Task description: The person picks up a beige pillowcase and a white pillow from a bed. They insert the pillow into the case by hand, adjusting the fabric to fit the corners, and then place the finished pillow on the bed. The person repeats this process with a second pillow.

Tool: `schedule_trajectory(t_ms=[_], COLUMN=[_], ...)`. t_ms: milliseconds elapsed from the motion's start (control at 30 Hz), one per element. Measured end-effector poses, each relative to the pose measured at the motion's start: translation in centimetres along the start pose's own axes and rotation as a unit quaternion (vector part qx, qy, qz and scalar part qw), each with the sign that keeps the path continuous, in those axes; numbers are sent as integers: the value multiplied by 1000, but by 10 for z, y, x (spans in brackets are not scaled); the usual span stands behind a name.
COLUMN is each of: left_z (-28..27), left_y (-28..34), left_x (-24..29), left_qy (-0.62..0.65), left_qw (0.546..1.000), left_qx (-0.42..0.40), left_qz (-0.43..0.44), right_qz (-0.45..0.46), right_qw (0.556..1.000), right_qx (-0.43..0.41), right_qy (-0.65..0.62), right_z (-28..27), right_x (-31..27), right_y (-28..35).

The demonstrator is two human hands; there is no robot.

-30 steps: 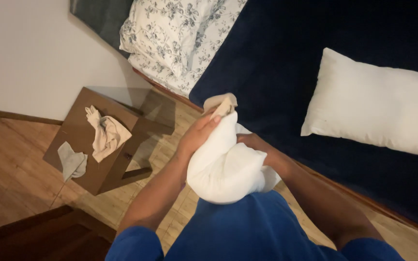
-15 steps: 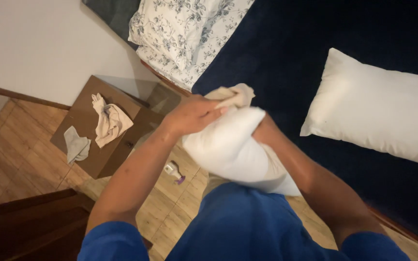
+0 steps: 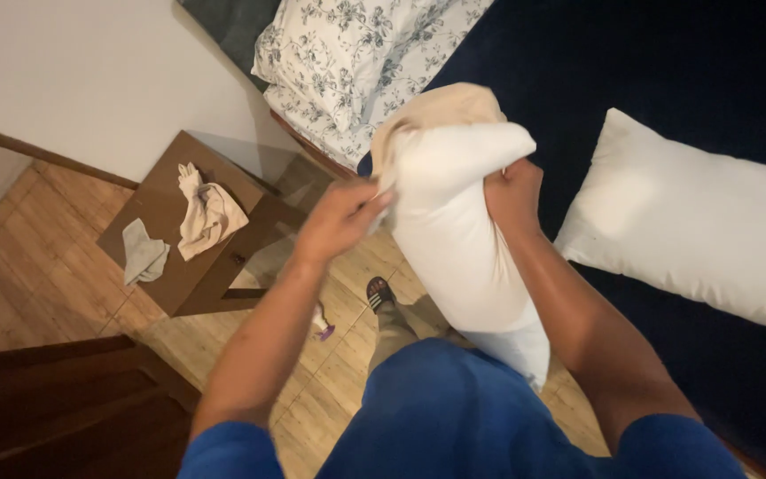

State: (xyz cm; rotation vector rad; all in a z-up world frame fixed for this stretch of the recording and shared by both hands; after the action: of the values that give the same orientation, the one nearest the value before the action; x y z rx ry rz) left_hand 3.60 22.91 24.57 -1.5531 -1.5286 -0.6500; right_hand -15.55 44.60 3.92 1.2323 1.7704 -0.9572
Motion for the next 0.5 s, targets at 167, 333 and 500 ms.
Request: schedule_trajectory(t_ms=[167,333,500], left_z=[68,107,19], left_y=[-40,-24,-15], left_x=[7,18,-41], left_qy=[68,-28,55], left_qw=[985,957,989], left_qx=[-64,-204,-6], left_qz=[147,203,136], right_qz=[-16,-34,-43], right_qw=[999,997,990], right_qx=[9,18,47], right_qy=[-29,-73,-128], right_z=[15,6,-4], right_x=[-38,-64,-87], right_y=[-13,-1,14])
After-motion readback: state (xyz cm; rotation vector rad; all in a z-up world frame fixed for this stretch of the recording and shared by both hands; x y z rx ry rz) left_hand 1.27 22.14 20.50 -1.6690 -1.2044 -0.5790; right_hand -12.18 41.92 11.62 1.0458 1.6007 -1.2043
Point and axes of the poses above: each hand's wrist, its own y-axis away from the middle knuckle, its own z-axis out of the palm, x = y × z, the point moved 1 cm from there along -y, towards the middle knuckle
